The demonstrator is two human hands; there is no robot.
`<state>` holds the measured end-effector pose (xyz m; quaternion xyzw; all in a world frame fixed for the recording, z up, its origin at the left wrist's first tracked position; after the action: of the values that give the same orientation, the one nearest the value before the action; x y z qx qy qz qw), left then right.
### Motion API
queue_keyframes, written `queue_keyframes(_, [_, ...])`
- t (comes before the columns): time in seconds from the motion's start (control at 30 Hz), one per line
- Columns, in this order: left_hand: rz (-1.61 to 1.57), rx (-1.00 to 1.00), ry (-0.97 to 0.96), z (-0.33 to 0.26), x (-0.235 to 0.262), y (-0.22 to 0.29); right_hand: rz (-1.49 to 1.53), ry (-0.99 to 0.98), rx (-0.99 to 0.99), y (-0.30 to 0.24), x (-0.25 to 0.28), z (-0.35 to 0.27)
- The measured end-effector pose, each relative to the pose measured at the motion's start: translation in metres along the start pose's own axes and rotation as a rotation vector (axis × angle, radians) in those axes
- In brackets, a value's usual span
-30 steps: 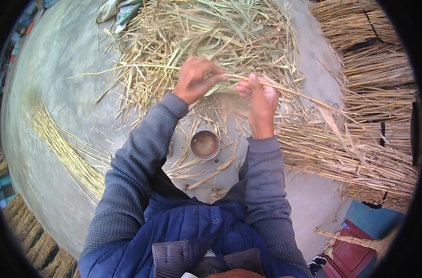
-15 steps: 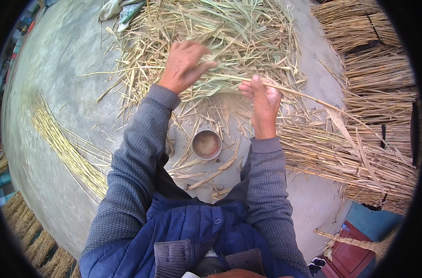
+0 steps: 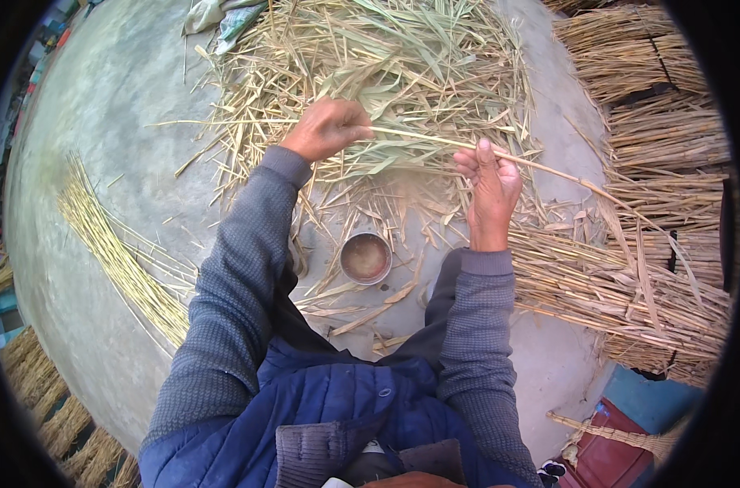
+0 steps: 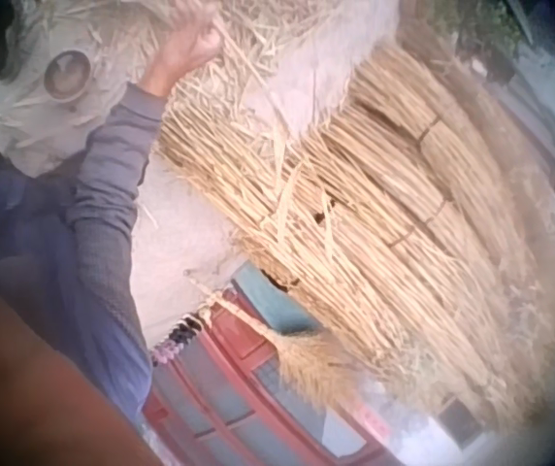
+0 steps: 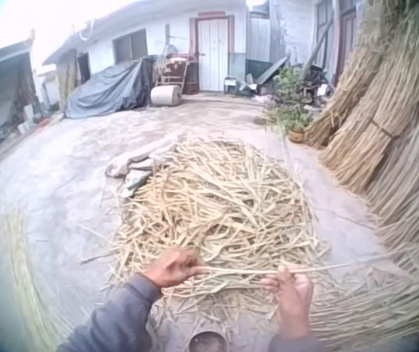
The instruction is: The person sits on the floor and repeatedly strips the fibrous material from long palm leaves by hand. They pull the fibers off each leaf and place the cleaned stems into a growing pile on the right side of the frame.
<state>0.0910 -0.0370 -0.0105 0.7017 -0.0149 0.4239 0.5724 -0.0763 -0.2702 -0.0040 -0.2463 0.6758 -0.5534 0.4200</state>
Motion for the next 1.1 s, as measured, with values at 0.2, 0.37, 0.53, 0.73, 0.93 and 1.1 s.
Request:
queue_keyframes(0.2, [0.896, 0.029, 0.107, -0.004, 0.003, 0.01, -0.007, -0.001, 0.033, -0.004, -0.001, 0.003])
queue_keyframes(0.37, [0.329, -0.29, 0.112, 0.0, -0.028, 0.07, 0.01, -0.257, -0.007, 0.017, -0.045, -0.006])
queue_keyframes(0.53, [0.296, -0.101, 0.092, 0.006, -0.015, 0.052, -0.011, -0.111, -0.005, 0.008, -0.022, -0.002])
queue_keyframes(0.73, [0.34, -0.071, 0.0, -0.008, 0.009, 0.022, -0.018, -0.02, 0.017, -0.006, 0.001, 0.001])
queue_keyframes(0.93, [-0.136, -0.148, 0.03, 0.009, -0.03, 0.065, 0.054, -0.092, 0.018, -0.005, -0.016, -0.006])
queue_keyframes(1.1, [-0.085, -0.13, 0.126, 0.02, -0.048, 0.083, 0.003, -0.091, -0.014, -0.009, -0.012, -0.007])
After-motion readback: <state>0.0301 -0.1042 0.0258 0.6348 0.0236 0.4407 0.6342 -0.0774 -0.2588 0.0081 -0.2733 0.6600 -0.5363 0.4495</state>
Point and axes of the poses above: each hand's wrist, its own z-axis towards the middle knuckle, its own x-axis out of the back of the hand, y = z × x, the point moved 7 cm from there along z, towards the middle knuckle, and after that the axes turned 9 degrees about -y, right-handed, at the moved point
